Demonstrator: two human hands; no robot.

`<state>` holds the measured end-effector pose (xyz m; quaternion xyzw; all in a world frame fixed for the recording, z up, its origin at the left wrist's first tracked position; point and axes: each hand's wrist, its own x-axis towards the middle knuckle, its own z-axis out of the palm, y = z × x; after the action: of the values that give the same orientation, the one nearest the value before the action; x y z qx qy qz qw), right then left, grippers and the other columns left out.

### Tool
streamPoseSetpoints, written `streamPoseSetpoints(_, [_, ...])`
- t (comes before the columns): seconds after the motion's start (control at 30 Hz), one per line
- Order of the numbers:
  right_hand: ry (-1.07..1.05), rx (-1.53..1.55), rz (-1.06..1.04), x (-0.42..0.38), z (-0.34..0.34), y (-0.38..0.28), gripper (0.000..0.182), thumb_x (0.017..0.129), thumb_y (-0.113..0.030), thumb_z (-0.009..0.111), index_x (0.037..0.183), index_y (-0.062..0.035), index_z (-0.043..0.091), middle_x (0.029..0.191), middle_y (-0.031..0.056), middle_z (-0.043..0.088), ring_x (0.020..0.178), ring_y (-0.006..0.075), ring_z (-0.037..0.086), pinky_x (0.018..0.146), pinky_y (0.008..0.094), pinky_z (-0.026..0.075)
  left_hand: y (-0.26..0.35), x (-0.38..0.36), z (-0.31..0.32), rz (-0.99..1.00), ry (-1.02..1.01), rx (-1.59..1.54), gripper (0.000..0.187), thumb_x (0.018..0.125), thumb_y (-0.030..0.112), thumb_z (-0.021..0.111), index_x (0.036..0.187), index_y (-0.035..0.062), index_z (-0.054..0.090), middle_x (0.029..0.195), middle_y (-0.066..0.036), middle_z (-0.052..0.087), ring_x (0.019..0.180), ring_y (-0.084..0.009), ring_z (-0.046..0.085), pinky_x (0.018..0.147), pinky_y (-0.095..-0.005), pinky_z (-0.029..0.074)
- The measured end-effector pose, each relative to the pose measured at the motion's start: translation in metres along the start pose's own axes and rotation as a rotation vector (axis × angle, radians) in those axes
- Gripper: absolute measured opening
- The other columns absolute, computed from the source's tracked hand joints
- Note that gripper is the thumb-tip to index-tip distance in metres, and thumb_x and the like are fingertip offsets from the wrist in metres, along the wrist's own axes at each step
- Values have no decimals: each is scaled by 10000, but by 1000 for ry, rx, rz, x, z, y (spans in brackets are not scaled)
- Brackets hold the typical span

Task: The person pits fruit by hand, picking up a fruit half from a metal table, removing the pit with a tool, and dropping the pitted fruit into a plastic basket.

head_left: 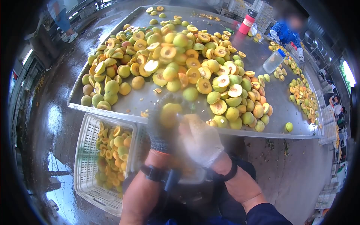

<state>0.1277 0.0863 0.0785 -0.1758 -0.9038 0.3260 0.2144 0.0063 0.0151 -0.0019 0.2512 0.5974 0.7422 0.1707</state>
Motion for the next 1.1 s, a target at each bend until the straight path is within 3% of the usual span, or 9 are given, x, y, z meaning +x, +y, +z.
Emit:
streamPoseSetpoints(0.2, [54, -227, -36, 3, 9, -1, 171, 942, -204, 649, 1013, -73, 564, 730, 180, 645, 662, 420, 647, 583, 516, 492, 3, -3, 3, 87, -18, 11, 474, 1009, 408, 524, 1266, 19, 611, 1164, -173, 680, 1080, -344, 660, 979, -465, 538])
streamPoseSetpoints(0.3, [116, -250, -85, 4, 15, -2, 197, 940, -236, 654, 975, -79, 540, 686, 172, 632, 600, 413, 635, 542, 514, 488, 5, -4, 11, 94, 71, -49, 454, 1012, 407, 524, 1234, 24, 621, 1146, -166, 688, 1059, -341, 670, 968, -467, 545])
streamPoseSetpoints(0.57, [48, -317, -47, 2, 27, -7, 237, 952, -283, 616, 953, -68, 516, 620, 175, 613, 537, 408, 630, 504, 542, 484, 12, -9, 7, -343, 82, -922, 445, 1017, 423, 513, 1228, 45, 612, 1146, -168, 688, 1067, -337, 668, 975, -477, 543])
streamPoseSetpoints(0.67, [6, -336, -76, 5, 22, -9, 238, 954, -286, 603, 951, -64, 518, 601, 176, 609, 545, 408, 639, 512, 546, 493, 16, -9, 7, -385, 76, -957, 435, 1020, 418, 507, 1220, 46, 611, 1145, -165, 686, 1076, -329, 665, 968, -465, 548])
streamPoseSetpoints(0.77, [-89, -420, -87, 8, 13, -10, 265, 960, -318, 600, 954, -55, 565, 666, 189, 657, 618, 396, 680, 560, 518, 529, 17, -11, 8, -358, 122, -845, 428, 1020, 409, 506, 1203, 38, 614, 1117, -165, 692, 1048, -314, 675, 956, -445, 552])
streamPoseSetpoints(0.83, [-181, -475, -87, 11, 8, -9, 287, 963, -335, 600, 955, -48, 589, 697, 196, 682, 655, 391, 700, 582, 501, 545, 5, -9, -1, -66, -13, -233, 376, 1009, 337, 553, 1215, 27, 610, 1095, -151, 699, 1022, -287, 684, 943, -405, 554])
streamPoseSetpoints(0.93, [-322, -521, -130, 14, 0, -1, 299, 965, -341, 598, 949, -43, 593, 693, 196, 683, 663, 392, 702, 587, 500, 544, -2, -2, -17, 126, -226, 354, 316, 969, 194, 636, 1222, 6, 607, 1073, -127, 710, 1002, -242, 690, 927, -353, 553])
streamPoseSetpoints(1.03, [-395, -505, -169, 12, 2, 15, 313, 976, -351, 590, 937, -40, 600, 699, 205, 680, 678, 402, 698, 606, 513, 542, 5, 4, -26, 295, -368, 548, 305, 923, 54, 689, 1213, -10, 616, 1063, -98, 715, 1007, -202, 689, 911, -316, 553])
streamPoseSetpoints(1.1, [-402, -448, -134, 16, -1, 20, 326, 990, -353, 578, 930, -33, 604, 700, 222, 671, 695, 426, 690, 625, 534, 535, 15, 3, -23, 280, -348, 446, 311, 903, 12, 707, 1202, -11, 626, 1060, -86, 718, 1005, -185, 689, 897, -310, 558])
